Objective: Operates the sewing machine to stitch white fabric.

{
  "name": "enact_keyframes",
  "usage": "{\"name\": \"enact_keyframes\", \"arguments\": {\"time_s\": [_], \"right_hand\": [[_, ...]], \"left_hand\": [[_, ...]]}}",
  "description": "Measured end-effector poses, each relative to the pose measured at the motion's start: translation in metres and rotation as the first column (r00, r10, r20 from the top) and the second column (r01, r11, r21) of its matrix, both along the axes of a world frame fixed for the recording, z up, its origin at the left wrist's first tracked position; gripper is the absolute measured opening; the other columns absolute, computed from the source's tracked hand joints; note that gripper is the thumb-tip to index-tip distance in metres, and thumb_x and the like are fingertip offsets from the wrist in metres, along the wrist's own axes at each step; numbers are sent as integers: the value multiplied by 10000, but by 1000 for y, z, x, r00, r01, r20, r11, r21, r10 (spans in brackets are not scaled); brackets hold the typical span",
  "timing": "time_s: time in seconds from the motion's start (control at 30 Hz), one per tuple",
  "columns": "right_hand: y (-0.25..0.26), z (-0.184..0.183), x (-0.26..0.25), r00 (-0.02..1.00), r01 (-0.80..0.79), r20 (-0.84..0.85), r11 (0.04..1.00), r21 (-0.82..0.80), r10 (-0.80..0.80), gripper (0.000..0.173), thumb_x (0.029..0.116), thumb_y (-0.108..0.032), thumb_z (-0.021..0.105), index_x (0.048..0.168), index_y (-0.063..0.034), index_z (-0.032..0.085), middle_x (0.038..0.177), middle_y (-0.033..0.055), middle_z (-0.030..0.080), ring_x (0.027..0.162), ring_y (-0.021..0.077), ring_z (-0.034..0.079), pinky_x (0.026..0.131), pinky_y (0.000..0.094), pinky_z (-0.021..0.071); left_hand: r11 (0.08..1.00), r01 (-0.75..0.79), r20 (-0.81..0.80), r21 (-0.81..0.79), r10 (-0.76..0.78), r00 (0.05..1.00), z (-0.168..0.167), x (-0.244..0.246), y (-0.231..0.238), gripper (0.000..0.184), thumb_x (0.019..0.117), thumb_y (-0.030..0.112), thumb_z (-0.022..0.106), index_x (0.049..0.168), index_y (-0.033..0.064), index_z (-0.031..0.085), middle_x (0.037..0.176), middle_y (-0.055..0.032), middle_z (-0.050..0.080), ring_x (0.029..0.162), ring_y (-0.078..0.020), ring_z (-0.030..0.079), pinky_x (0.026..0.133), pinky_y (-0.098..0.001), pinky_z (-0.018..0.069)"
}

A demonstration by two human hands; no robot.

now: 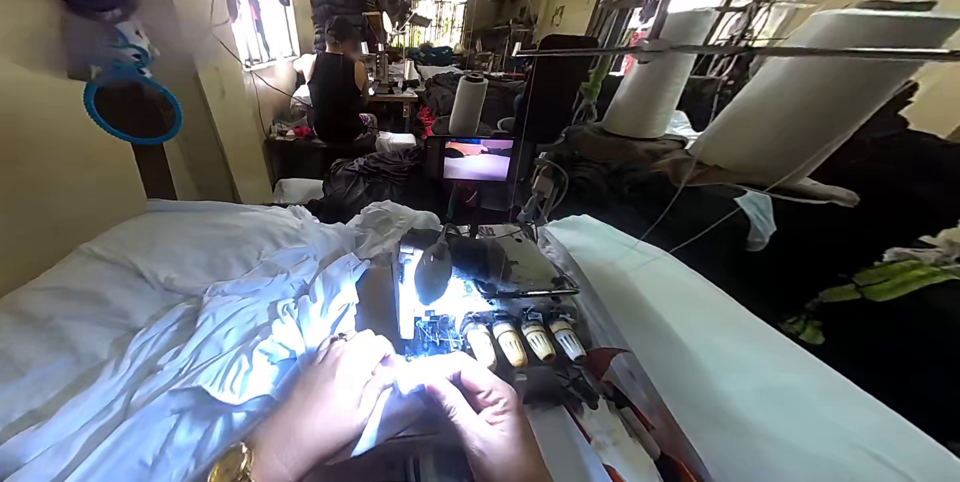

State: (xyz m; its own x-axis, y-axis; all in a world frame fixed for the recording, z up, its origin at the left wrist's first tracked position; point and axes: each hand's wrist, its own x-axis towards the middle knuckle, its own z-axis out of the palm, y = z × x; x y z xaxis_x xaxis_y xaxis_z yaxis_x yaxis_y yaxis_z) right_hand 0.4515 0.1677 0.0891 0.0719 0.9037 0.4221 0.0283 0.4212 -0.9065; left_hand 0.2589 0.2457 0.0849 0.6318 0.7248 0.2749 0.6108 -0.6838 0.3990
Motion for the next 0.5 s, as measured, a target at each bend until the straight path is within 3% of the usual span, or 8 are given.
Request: {"name": "enact_keyframes", "arguments": {"time_s": [0.07,0.13,0.23,0.3,0.37,0.43,0.47,0.5], "right_hand": [[1,-1,1,1000,-12,6,1000,-5,12,77,939,10,652,949,25,727,958,39,713,881,35,686,820,213,595],[1,-1,2,1000,-18,11,1000,-2,18,80,938,9,651,946,22,729,960,37,713,884,31,685,822,211,594],[-1,1,3,1000,-13,11,1000,-7,13,81,940,10,648,946,24,727,959,30,713,884,25,681,820,204,587],[-3,0,5,1000,-5,11,1000,-9,6,81,944,9,644,942,28,723,957,33,711,891,28,678,829,210,584],[-2,-2,5,1000,11,-1,1000,-5,-11,83,944,11,643,949,26,724,957,31,713,895,33,681,835,215,587],[-1,-5,3,999,34,-12,999,9,-34,86,941,19,639,953,29,723,968,41,727,909,41,691,843,221,590],[0,-5,1,999,47,-12,999,16,-47,91,938,24,636,960,32,724,974,43,732,911,37,693,844,216,589],[1,-5,0,998,57,-4,998,19,-57,96,938,21,633,963,29,725,980,39,731,913,26,690,843,202,585]], "left_hand": [[998,8,-131,-58,-15,991,12,-2,2,307,1028,284,501,1047,52,702,1026,-149,684,1059,-358,660,948,-604,480],[999,33,-191,4,-32,981,22,-1,2,280,1020,258,524,998,35,690,993,-165,677,1030,-372,664,933,-608,474],[989,114,-100,89,-105,989,23,-1,4,232,997,228,554,945,57,702,977,-140,680,1012,-353,671,894,-606,497],[985,173,17,-17,-173,985,20,-5,6,225,1003,221,563,1005,64,726,1054,-123,688,1073,-321,655,939,-592,488],[961,240,137,-140,-221,966,15,-11,7,230,1022,234,554,1046,75,719,1055,-69,686,1058,-205,643,945,-466,497],[880,384,352,-279,-278,894,19,-15,-2,172,1027,159,559,986,27,661,907,-10,630,863,-23,584,795,-210,483],[815,473,444,-335,-306,842,25,-16,-9,144,1028,122,555,990,7,634,886,14,611,834,42,564,769,-137,472],[768,532,483,-357,-335,809,32,-17,-18,146,1026,99,559,1019,-24,637,913,-3,632,865,48,584,806,-131,487]]}}
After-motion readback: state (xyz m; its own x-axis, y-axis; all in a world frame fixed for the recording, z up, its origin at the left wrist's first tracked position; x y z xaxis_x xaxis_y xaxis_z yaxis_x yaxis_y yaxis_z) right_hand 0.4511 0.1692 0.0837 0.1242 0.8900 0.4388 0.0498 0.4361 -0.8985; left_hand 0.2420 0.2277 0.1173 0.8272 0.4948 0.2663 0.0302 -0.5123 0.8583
